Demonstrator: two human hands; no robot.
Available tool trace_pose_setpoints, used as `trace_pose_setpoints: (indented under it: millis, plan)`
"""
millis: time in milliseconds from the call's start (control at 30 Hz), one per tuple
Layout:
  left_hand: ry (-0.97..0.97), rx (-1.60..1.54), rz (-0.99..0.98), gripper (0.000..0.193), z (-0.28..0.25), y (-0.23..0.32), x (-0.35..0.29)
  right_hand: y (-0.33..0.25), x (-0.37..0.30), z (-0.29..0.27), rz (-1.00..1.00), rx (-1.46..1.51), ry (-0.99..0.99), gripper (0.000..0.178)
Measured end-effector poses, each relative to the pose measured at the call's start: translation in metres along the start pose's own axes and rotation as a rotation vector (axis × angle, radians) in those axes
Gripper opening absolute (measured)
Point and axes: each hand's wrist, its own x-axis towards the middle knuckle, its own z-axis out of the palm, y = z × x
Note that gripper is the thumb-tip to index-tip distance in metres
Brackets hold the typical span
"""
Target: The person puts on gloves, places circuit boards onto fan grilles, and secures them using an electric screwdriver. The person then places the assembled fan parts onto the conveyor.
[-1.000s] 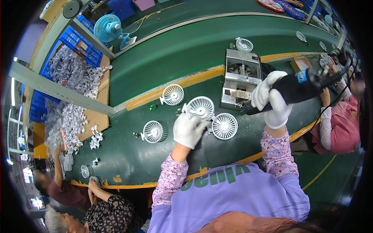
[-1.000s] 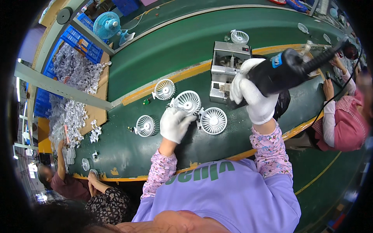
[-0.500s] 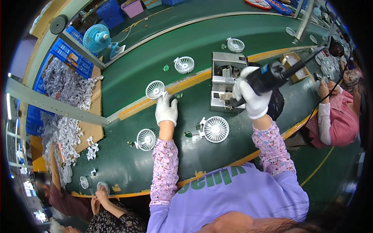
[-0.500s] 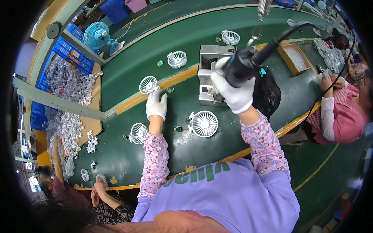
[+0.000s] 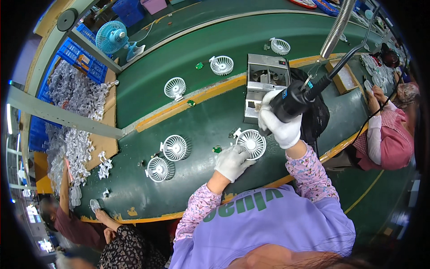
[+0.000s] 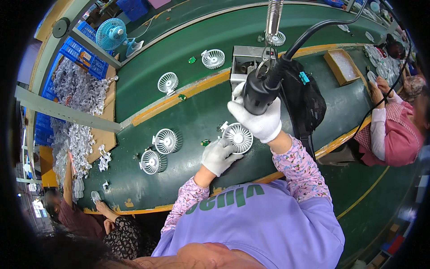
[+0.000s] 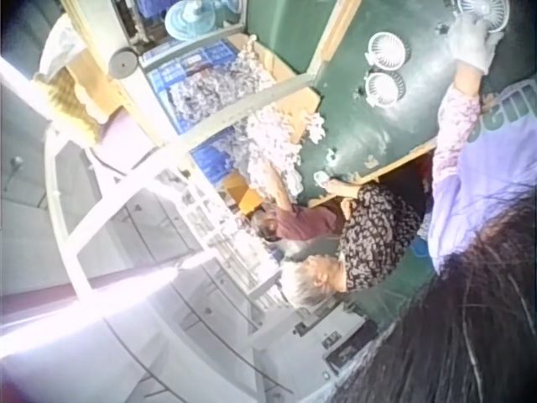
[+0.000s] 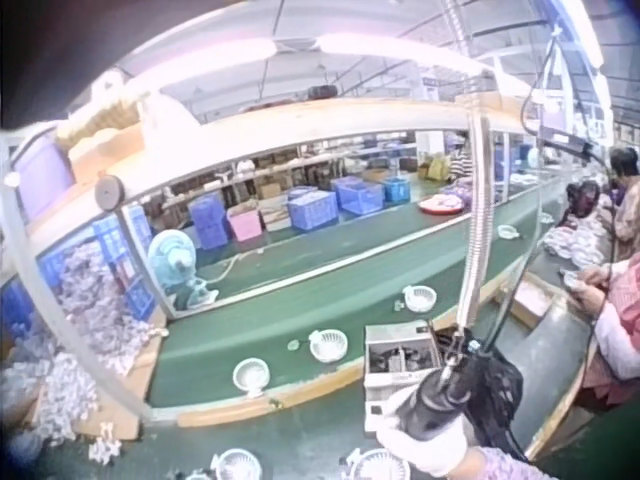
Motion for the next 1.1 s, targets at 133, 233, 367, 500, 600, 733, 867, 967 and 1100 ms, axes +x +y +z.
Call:
trace_pose_setpoints:
  millis: [133,233,367,500,600,733,867,967,1100]
  plan:
    - [0.058,0.021,0.053,0.021,0.005,-0.004,0.0,0.018,-0.01,0.006,0.071,0.002,-0.019,0.026]
    - [0.091,0.024,0.069,0.022,0.007,-0.003,-0.002,0.027,-0.017,0.007,0.127,-0.014,-0.057,0.028]
    - [0.089,0.035,0.078,0.023,0.008,-0.003,-0.002,0.026,-0.018,0.009,0.178,-0.053,-0.043,0.028]
    - [0.102,0.053,0.066,0.024,0.008,-0.002,-0.003,0.028,-0.012,0.002,0.216,-0.055,-0.221,0.03]
    - [0.114,0.084,0.07,0.024,0.008,0.0,-0.002,0.03,-0.011,0.002,0.141,-0.071,-0.283,0.029]
    - [0.152,0.136,0.016,0.023,0.002,0.002,-0.003,0.018,-0.007,0.005,0.091,0.048,0.007,0.025]
    - [0.182,0.135,0.025,0.022,0.003,-0.001,-0.004,0.004,0.02,-0.007,-0.129,-0.14,0.139,0.022]
    - [0.212,0.119,0.038,0.022,0.006,-0.001,-0.005,0.011,0.025,-0.009,-0.036,-0.129,0.168,0.023]
    - [0.224,0.12,0.051,0.022,0.006,-0.002,-0.004,0.016,0.018,-0.008,-0.115,-0.225,0.118,0.023]
